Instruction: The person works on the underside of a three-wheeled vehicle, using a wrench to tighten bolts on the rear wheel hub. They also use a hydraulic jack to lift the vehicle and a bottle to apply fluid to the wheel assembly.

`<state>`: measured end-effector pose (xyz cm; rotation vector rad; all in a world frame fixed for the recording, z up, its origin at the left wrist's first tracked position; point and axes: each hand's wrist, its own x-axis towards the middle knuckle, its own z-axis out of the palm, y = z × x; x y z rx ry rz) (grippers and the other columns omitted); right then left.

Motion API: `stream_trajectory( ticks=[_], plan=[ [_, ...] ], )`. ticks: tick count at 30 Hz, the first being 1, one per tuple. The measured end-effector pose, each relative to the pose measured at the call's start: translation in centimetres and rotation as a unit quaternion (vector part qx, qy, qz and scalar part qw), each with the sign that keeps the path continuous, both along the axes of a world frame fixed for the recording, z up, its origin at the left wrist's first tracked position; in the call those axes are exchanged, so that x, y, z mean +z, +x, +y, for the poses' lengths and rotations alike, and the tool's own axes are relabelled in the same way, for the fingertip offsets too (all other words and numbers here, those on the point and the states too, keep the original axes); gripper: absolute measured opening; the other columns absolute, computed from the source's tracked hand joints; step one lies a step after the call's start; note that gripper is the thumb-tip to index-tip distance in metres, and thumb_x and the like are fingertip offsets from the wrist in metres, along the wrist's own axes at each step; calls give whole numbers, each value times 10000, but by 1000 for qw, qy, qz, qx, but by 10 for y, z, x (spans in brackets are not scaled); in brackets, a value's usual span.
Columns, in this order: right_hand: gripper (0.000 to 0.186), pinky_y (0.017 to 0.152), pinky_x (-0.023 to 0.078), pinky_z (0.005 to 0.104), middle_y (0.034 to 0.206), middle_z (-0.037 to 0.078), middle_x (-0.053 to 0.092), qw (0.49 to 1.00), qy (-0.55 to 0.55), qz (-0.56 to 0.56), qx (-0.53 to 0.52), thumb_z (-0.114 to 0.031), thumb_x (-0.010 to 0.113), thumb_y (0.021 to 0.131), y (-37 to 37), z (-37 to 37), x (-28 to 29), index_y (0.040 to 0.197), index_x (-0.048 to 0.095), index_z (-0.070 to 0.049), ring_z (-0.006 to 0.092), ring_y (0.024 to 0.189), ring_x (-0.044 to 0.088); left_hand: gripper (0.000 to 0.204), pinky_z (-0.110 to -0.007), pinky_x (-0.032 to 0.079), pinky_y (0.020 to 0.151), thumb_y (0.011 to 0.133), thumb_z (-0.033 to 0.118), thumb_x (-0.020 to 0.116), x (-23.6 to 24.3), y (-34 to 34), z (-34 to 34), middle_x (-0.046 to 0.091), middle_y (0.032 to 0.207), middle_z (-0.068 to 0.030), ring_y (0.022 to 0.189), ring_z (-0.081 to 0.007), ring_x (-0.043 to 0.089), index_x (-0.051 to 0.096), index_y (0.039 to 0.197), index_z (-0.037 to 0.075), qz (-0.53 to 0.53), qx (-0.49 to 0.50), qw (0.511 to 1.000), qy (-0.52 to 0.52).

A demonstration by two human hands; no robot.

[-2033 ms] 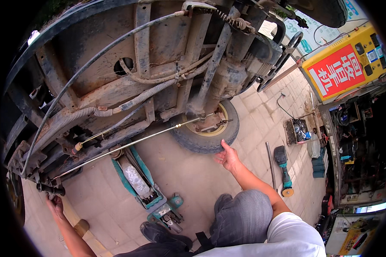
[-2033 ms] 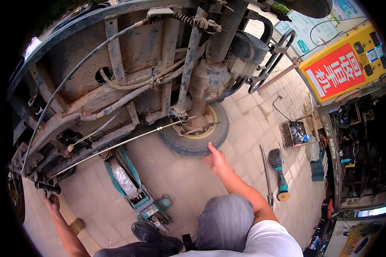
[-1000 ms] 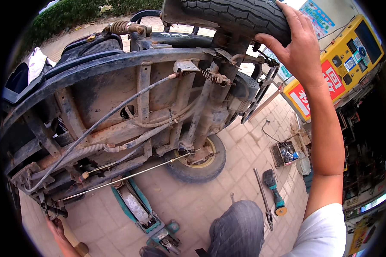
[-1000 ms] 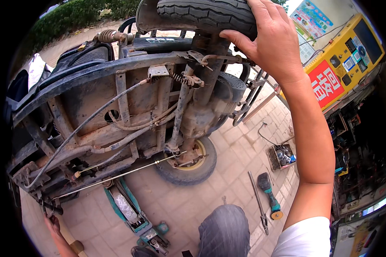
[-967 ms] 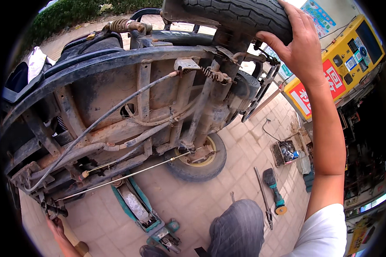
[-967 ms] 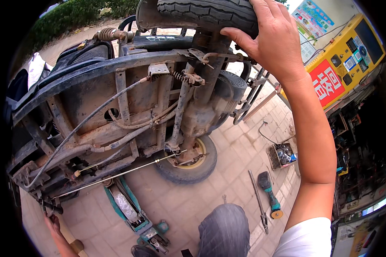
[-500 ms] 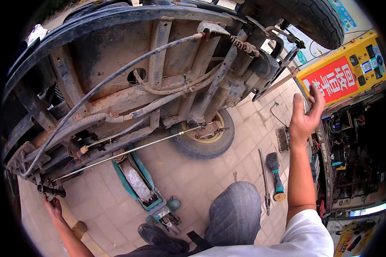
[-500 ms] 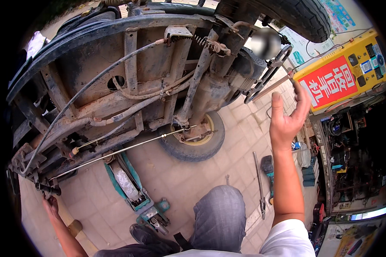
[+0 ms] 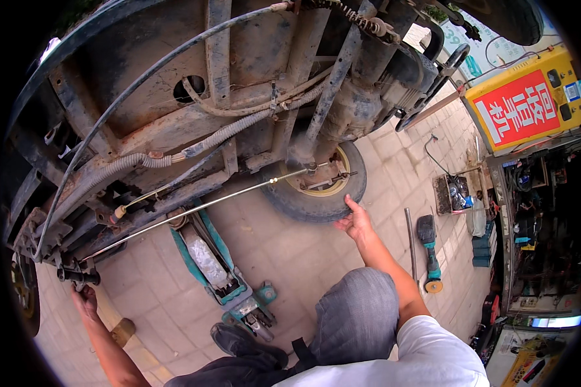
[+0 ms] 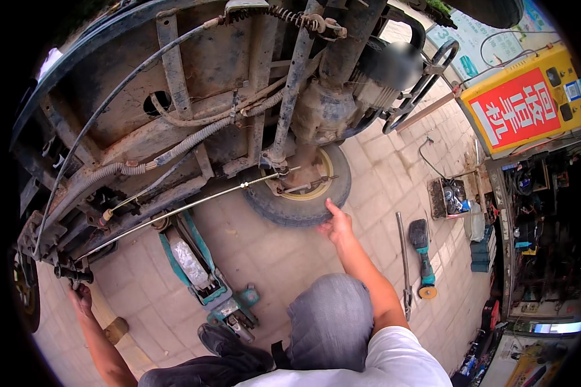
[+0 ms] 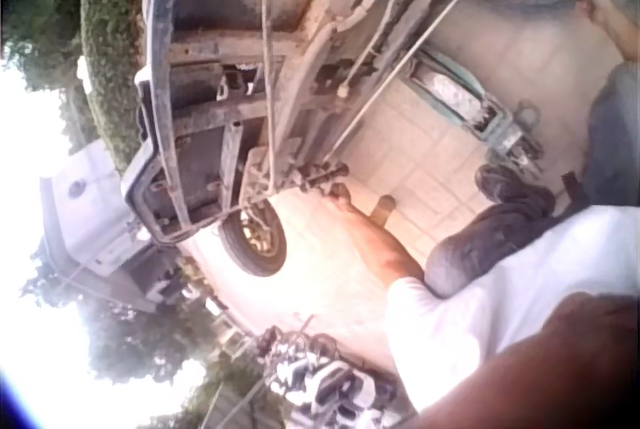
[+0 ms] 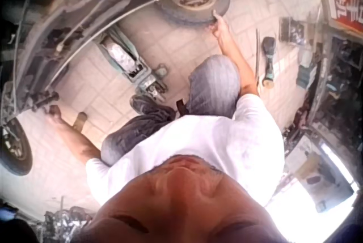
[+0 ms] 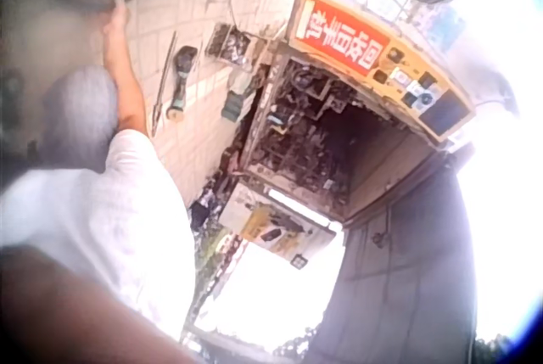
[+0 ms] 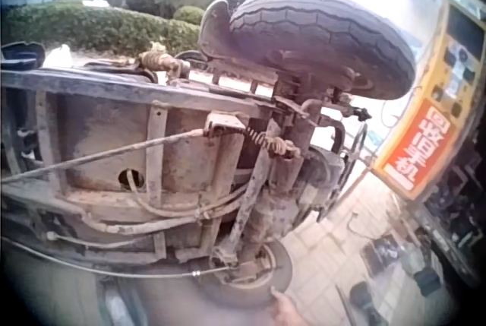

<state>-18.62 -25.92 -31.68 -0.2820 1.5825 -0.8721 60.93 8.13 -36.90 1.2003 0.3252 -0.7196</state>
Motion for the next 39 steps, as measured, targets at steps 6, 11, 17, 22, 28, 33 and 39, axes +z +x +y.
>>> stream_trajectory(
  ticks=[6,11,17,22,28,33,39],
  plan=[
    [760,891,412,567,1184,251,525,1000,15,9,2,-431,752,747,4,-3,0,1252,444,46,414,1050,522,186,-217,290,457,967,251,404,-10,13,14,508,643,44,485,-72,356,554,935,145,-13,-22,1000,2],
    [769,908,412,543,1233,208,497,998,28,-44,40,-494,712,776,7,4,13,1263,436,33,357,1088,499,286,-227,341,491,964,366,427,7,-2,-7,589,732,9,528,-83,408,560,982,114,14,-16,1000,6],
    [682,800,487,433,1060,146,621,974,10,192,122,-462,697,804,-62,42,4,1193,534,73,266,933,598,468,-237,424,567,900,559,505,41,-65,-9,644,845,12,660,-105,551,551,1034,113,59,-76,993,73],
    [397,702,519,337,830,144,681,806,-24,479,346,-257,731,768,-173,111,-59,979,634,65,254,748,652,461,-234,433,564,899,559,505,22,-79,29,636,827,25,662,-96,553,556,1030,120,37,-127,988,79],
    [375,748,515,381,851,175,675,762,27,524,380,-157,740,713,-164,142,-71,1012,610,26,309,816,662,436,-232,426,547,894,564,512,34,-120,9,611,779,51,640,-90,536,579,998,147,30,-151,974,168],
    [395,763,506,418,866,188,666,734,33,591,332,-124,722,721,-158,144,-73,1053,550,2,339,852,654,432,-247,420,562,888,573,516,38,-158,-13,605,778,55,629,-91,521,585,995,160,11,-176,963,203],
    [254,776,498,430,872,212,660,802,6,483,353,-160,682,727,-177,145,-79,892,616,22,367,877,636,468,-259,395,564,900,569,499,57,-213,-15,579,765,29,615,-97,495,553,1067,135,-13,-230,944,234]
  ],
)
